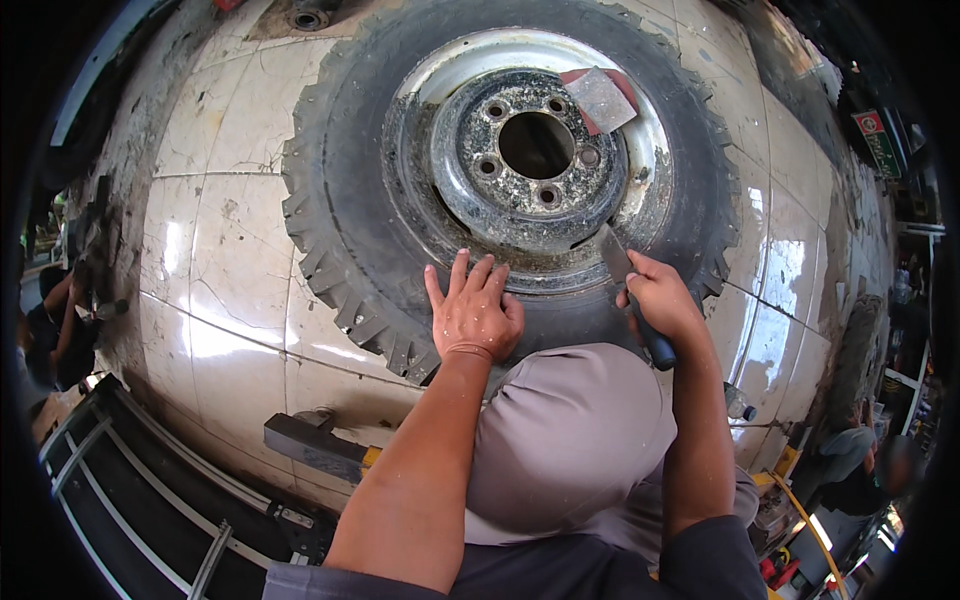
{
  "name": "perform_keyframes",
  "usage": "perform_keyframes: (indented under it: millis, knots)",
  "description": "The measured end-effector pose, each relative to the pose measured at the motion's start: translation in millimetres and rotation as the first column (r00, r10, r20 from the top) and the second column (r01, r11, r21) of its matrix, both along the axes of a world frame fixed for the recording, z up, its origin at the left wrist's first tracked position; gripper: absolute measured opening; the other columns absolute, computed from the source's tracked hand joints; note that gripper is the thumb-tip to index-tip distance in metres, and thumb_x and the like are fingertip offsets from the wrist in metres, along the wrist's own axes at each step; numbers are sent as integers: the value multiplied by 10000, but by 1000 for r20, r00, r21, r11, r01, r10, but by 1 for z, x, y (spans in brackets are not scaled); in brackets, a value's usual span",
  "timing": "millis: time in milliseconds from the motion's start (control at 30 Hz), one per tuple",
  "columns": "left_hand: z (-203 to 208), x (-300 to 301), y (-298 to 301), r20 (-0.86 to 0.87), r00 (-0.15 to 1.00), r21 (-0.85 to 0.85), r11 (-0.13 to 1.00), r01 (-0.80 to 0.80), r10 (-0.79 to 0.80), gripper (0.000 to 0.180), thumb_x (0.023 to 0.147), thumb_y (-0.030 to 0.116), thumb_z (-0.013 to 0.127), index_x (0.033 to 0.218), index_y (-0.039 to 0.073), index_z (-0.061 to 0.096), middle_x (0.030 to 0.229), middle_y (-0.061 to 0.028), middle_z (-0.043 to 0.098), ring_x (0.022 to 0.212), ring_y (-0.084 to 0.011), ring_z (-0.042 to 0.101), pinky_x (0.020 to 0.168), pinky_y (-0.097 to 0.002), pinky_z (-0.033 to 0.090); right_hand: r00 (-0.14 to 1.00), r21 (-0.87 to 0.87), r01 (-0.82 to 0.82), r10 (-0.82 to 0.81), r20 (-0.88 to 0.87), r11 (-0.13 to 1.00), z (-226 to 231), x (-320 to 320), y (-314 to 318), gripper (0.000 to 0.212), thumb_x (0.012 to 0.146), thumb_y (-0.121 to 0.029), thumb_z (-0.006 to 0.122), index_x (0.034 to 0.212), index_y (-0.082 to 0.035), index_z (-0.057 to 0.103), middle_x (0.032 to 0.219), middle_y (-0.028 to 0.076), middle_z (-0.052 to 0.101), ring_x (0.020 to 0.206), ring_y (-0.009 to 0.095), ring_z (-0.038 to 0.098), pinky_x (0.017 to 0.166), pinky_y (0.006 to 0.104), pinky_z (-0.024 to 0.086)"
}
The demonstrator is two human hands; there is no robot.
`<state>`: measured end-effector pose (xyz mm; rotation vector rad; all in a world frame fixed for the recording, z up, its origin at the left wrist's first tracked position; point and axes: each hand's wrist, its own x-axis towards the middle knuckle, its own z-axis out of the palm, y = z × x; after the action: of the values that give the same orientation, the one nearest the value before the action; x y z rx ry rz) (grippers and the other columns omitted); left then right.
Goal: The person sits on the floor and uses a scraper tool to clean the inner rim of a large vehicle tire. They repeatedly scrape the metal surface to remove dirt and grime, holding the tire steady with their left hand while working with their right.
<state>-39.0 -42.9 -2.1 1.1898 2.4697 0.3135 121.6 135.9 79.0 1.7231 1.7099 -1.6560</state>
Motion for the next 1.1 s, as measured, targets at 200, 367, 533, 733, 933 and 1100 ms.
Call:
perform_keyframes:
  millis: [200,367,533,733,933,1100]
  knots:
    - [1,1,2,1,1000,17,1000,5,-5,461,857,249,562,1299,205,685,1447,0,582,1473,-243,383,1255,-595,111,993,277,93,-110,47,956,-4,-5,16,558,1048,-137,406,1592,-54,319,804,65,606,527,171,573,480,348,494]
    - [-2,0,1,-12,1000,14,1000,12,-11,464,855,259,560,1299,210,684,1447,2,582,1475,-240,382,1255,-597,111,998,57,-63,62,30,996,-4,5,5,550,1030,-138,405,1566,-24,367,872,104,673,557,180,607,507,372,507]
    - [5,0,4,28,1000,-22,1000,15,-14,473,875,266,538,1324,201,668,1472,1,555,1490,-235,350,1260,-591,89,903,-279,281,-351,-248,918,-17,26,-12,417,1028,-186,451,1374,30,537,981,142,694,615,181,638,493,369,515]
    - [5,1,5,20,1000,-19,1000,7,-7,473,873,265,538,1324,207,670,1468,4,560,1488,-232,355,1263,-583,89,397,-472,487,-668,-630,735,-40,35,-22,345,993,-105,456,1298,13,565,1209,218,674,967,282,708,788,361,584]
    - [1,0,1,10,1000,-10,1000,1,-1,460,873,265,543,1309,207,678,1462,4,568,1489,-230,357,1264,-580,91,535,-144,496,-432,-726,856,-50,36,-10,366,981,-26,516,1344,9,538,1257,173,639,1093,262,669,838,362,574]
    - [1,1,2,16,1000,-12,1000,4,-3,451,871,264,547,1296,198,683,1465,4,566,1489,-234,358,1262,-585,89,454,-90,525,-368,-812,846,-40,14,4,437,938,10,650,1352,-1,510,1189,113,621,1023,219,648,806,330,552]
